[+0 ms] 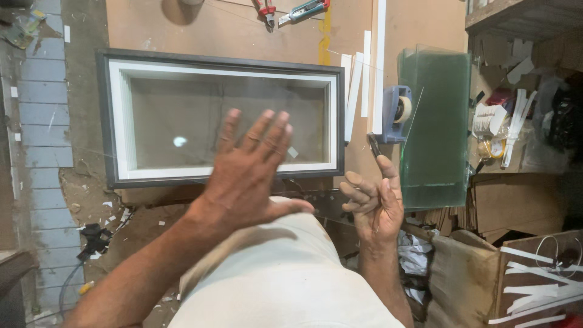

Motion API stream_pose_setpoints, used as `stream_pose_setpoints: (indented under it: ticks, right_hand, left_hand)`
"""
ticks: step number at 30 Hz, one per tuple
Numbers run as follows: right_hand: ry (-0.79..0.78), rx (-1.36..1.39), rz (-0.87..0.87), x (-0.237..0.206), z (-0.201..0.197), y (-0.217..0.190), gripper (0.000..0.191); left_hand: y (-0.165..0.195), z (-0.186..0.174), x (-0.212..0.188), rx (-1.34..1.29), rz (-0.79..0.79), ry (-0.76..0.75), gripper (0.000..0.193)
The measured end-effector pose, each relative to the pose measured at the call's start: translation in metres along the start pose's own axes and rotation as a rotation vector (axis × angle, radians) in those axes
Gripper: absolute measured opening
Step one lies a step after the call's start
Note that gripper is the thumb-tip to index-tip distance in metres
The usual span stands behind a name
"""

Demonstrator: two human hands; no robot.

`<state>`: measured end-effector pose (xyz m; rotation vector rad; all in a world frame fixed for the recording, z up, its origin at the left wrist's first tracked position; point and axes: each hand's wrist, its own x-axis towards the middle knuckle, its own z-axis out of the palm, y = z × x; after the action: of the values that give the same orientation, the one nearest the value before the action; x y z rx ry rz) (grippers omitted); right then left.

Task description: The person works at a workbench on a rectangular framed glass panel, pressing and aligning white paper strips along the frame edges and using a tape dispenser to secure them. They reposition the frame, trim strips with scissors, use pliers on the frame edge, and lift the frame to check it.

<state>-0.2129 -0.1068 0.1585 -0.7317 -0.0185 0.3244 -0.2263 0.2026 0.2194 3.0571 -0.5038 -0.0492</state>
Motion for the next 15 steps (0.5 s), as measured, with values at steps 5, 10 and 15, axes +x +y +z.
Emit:
stream_pose_setpoints:
  ticks: [5,10,15]
  right_hand:
    - [-0.008,0.015,0.026,0.002,0.002,0.001,0.046]
    - [0.02,0.02,0.048,0.0,-0.001,0.012,0.046]
    - [0.037,0.03,0.067,0.007,-0.003,0.012,0.045]
  left_hand:
    - [-0.013,0.012,-0.004,-0.179,0.027,0.108,0.12]
    - [-0.048,0.012,-0.011,-0.187,-0.192,0.121,0.119]
    - [0.007,0.006,-0.009,-0.003,0.063,0.12,0.123]
